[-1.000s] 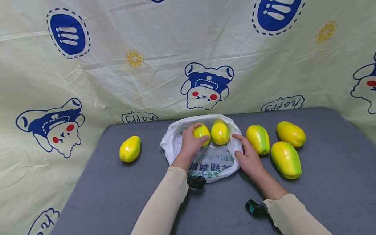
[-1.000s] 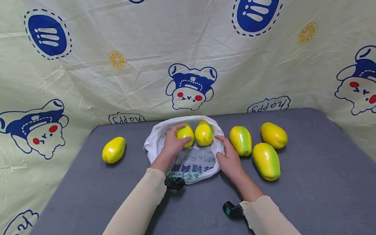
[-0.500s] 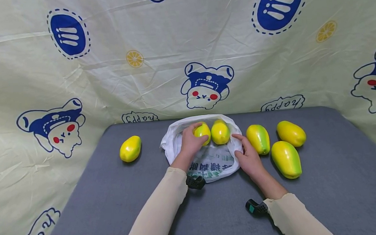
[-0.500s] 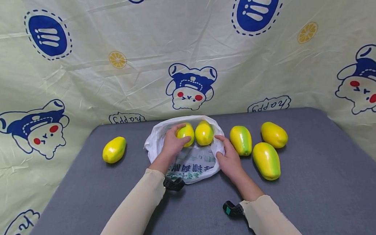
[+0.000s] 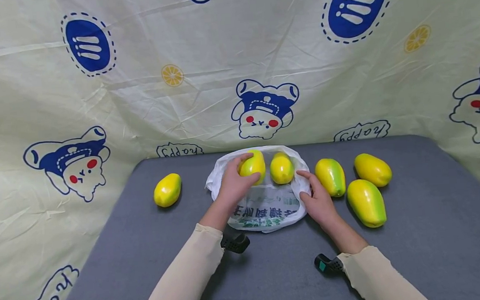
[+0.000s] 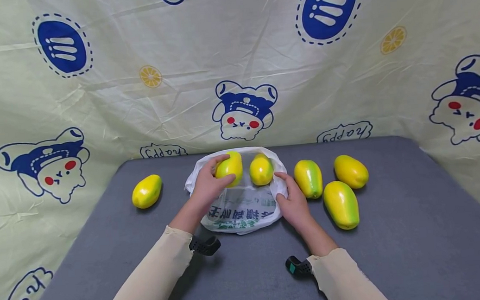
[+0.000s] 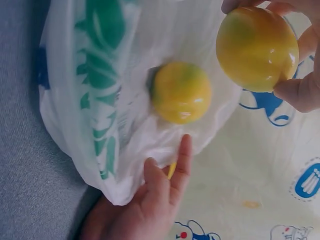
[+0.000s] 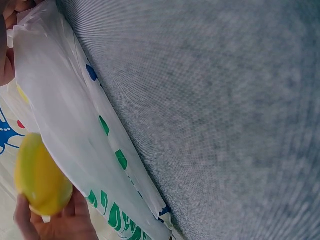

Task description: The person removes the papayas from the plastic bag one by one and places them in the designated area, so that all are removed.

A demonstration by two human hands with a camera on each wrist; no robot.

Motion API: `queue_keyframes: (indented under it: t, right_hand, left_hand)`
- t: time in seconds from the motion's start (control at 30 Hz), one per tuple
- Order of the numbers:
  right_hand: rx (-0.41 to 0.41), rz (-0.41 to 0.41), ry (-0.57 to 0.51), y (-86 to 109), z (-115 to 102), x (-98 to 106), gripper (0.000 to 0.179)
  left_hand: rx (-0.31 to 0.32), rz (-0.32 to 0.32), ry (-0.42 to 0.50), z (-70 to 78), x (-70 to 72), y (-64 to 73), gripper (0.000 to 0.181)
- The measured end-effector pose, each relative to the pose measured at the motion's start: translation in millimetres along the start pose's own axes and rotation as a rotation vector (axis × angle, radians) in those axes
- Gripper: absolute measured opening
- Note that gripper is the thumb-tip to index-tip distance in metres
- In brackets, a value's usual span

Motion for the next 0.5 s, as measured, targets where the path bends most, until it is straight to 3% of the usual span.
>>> queue_keyframes:
  t: [0.23, 0.5]
  right_hand:
    - [0.013, -0.003, -0.008, 1.7, -1, 1, 0.058]
    - [0.016, -0.006, -0.001, 0.9, -1, 1, 0.057]
  left_hand:
    - [-0.017, 0.013, 0.08, 2.1, 21.3, 10.8, 0.056]
    - [-0.026, 0.099, 0.131, -4.9, 53.0, 12.7, 0.055]
Point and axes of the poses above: each hand's wrist, its own y-axis away from the middle knuckle, its own x-axis out of the back of the hand, z = x × y, the point moved 1 cm from there along -y, towards the middle knuckle, and after that the axes turned 7 degrees about x, right-handed, at the moved point
